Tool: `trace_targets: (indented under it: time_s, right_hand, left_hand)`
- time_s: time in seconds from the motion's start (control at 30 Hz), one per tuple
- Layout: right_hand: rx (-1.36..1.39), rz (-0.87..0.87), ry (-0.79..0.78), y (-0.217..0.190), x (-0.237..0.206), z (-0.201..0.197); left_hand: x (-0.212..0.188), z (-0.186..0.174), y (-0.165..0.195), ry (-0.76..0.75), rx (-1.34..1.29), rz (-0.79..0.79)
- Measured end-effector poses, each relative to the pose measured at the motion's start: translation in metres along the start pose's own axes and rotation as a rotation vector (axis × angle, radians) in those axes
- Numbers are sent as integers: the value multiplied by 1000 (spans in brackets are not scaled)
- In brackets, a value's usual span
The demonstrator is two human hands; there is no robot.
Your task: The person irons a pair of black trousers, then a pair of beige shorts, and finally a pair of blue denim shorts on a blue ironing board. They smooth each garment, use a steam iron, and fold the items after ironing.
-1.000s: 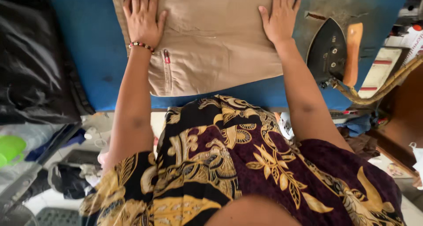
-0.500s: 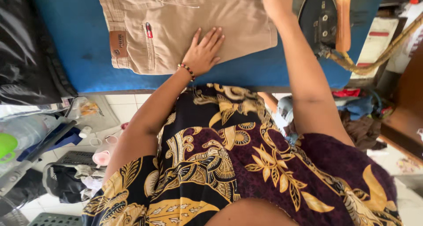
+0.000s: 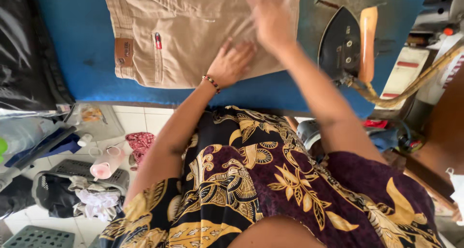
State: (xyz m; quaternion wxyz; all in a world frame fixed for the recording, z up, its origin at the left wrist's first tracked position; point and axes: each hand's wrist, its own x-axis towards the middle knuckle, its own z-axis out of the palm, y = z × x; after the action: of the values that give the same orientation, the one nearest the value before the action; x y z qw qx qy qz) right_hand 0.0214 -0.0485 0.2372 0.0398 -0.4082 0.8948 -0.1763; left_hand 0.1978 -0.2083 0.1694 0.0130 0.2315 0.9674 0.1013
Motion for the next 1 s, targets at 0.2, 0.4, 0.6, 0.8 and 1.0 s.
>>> trace_targets:
  time_s: [0.2, 0.4, 0.6, 0.8, 1.0]
  right_hand:
    - [-121, 216, 18, 39, -59, -17]
    - [-137, 639, 210, 110, -197, -102]
    - [586, 1228, 411, 139, -212, -86]
    - [835, 1049, -17, 36, -175, -135]
    - [95, 399, -405, -130, -57, -14]
  left_hand:
    - [15, -12, 2, -32, -231, -224]
    - [12, -13, -4, -9, -296, -213]
    - [16, -16, -2, 51, -392, -176]
    - [-126, -62, -81, 305, -212, -749]
    - [-259, -38, -144, 427, -820, -1268]
